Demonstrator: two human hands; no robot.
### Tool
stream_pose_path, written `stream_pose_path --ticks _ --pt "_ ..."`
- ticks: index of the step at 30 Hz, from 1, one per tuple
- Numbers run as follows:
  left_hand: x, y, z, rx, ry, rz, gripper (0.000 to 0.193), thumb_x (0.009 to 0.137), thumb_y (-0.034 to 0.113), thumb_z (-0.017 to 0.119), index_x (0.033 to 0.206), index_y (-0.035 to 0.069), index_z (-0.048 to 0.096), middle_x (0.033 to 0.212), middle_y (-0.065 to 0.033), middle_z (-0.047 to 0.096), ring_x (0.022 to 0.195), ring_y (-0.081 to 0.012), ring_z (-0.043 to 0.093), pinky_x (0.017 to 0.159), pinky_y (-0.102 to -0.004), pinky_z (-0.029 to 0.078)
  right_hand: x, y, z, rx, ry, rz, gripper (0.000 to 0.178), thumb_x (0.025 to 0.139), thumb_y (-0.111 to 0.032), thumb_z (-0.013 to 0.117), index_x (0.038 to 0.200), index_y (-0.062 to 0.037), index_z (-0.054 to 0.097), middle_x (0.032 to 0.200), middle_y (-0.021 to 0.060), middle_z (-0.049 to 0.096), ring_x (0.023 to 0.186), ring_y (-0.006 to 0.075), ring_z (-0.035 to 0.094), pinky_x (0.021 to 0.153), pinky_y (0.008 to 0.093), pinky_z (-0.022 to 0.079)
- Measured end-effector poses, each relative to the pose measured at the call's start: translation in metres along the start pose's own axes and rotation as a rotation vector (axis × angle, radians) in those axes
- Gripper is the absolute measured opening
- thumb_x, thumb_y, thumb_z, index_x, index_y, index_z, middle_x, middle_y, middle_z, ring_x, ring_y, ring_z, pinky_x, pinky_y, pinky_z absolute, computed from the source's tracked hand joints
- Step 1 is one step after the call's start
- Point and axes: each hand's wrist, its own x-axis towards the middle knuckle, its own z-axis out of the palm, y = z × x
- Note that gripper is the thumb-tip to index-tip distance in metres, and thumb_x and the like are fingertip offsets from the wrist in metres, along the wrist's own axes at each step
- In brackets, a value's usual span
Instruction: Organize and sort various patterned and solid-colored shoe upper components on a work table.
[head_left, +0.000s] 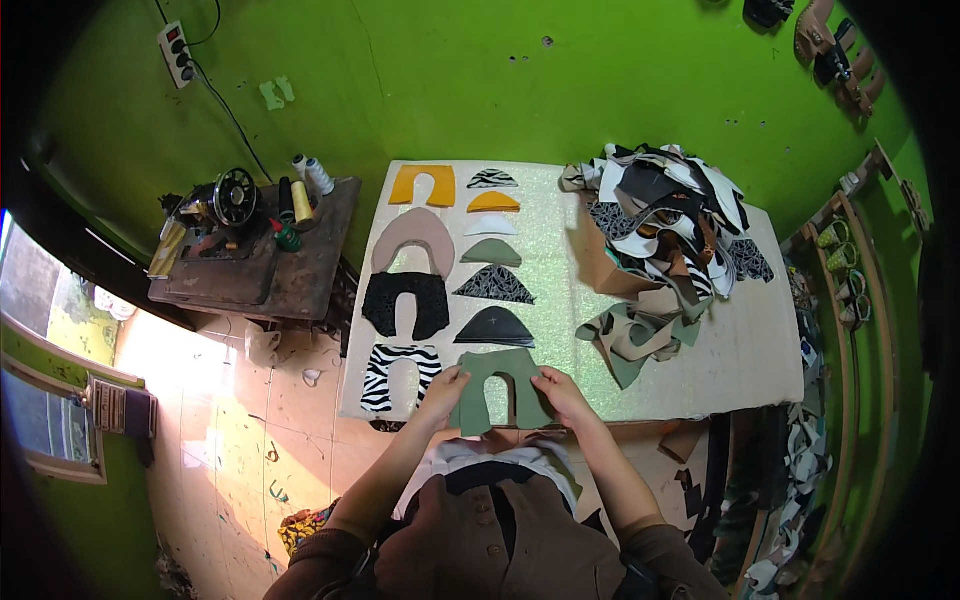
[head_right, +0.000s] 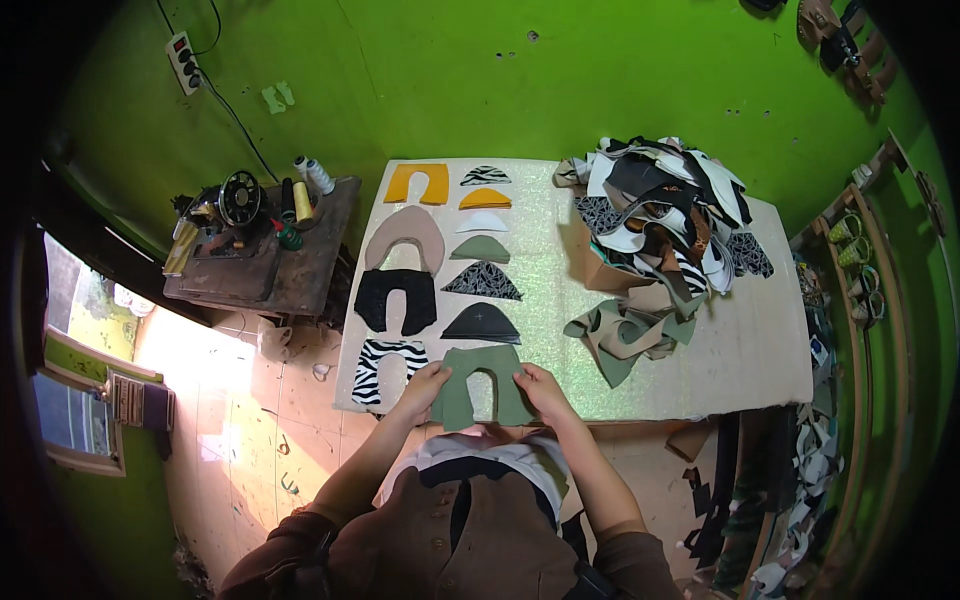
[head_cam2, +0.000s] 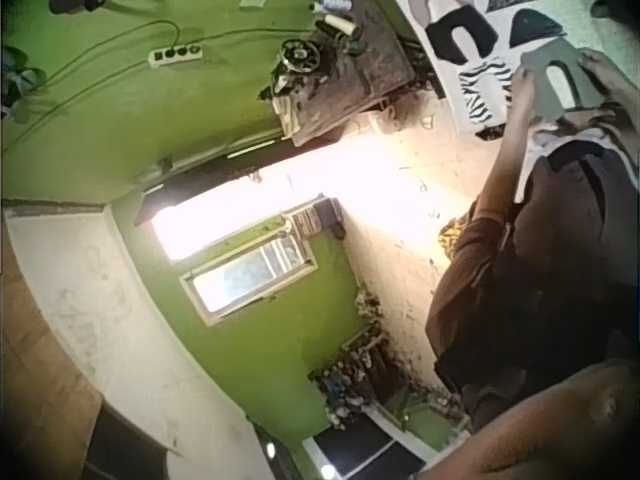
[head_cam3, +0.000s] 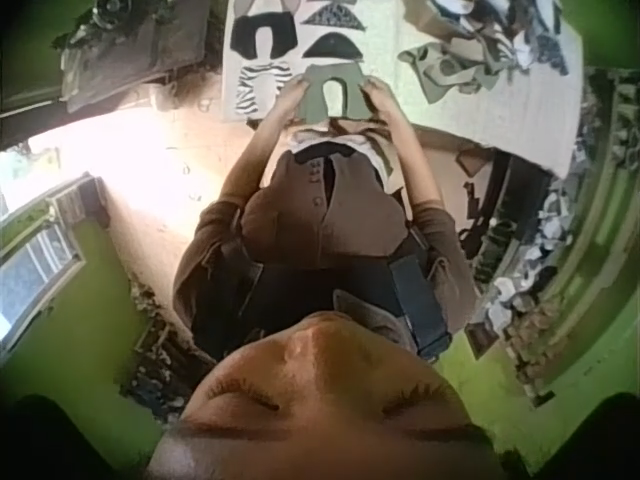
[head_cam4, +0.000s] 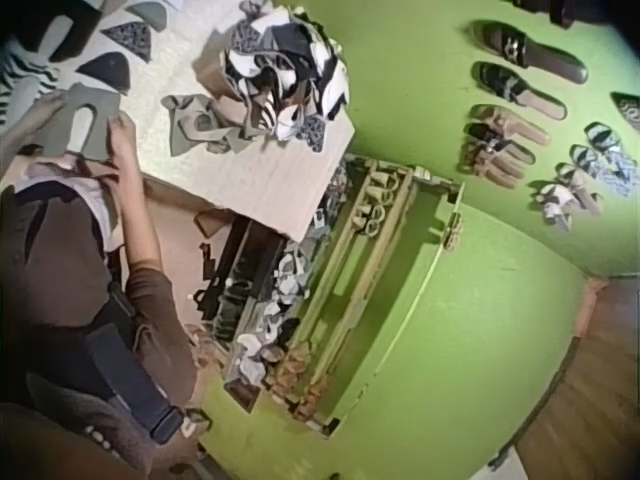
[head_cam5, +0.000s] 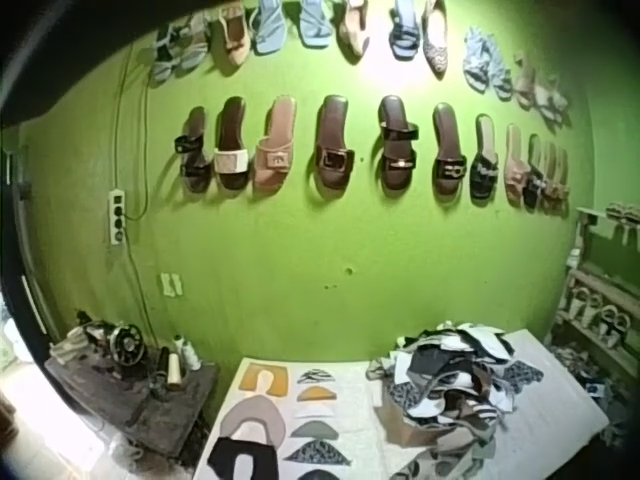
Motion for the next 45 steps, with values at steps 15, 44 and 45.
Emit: stream_pose_path --ticks 15,44,45 --pt "0.003 0.014 -0.012 0.649 0.097 0.310 0.028 0.083 0.013 0.059 0.108 0.001 0.056 0.093 -0.0174 0.063 0.084 -0.0269 0.063 0.075 -0.0341 0.049 0.009 0.011 0.005 -0.432 0.356 -0.313 0.019 0.088 -0.011 0.056 0.102 0.0003 0.059 0.087 0.0053 0.062 0.079 0.0121 0.055 0.074 0.0240 0.043" --pt "-0.021 0.001 -0.027 0.890 0.099 0.459 0.035 0.081 0.006 0.054 0.115 0.003 0.050 0.095 -0.0164 0.059 0.080 -0.0317 0.060 0.071 -0.0392 0.048 -0.013 0.011 0.096 -1.056 0.275 -0.287 0.021 0.084 -0.022 0.058 0.083 -0.0010 0.062 0.070 0.0181 0.062 0.067 0.0362 0.061 0.060 0.0434 0.046" --pt "-0.021 0.001 -0.028 0.891 0.096 0.455 0.035 0.081 0.006 0.054 0.115 0.003 0.050 0.095 -0.0164 0.059 0.080 -0.0317 0.060 0.071 -0.0392 0.048 -0.012 0.012 0.097 -1.054 0.275 -0.282 0.021 0.084 -0.022 0.058 0.083 -0.0010 0.062 0.070 0.0181 0.062 0.067 0.0362 0.061 0.060 0.0434 0.046"
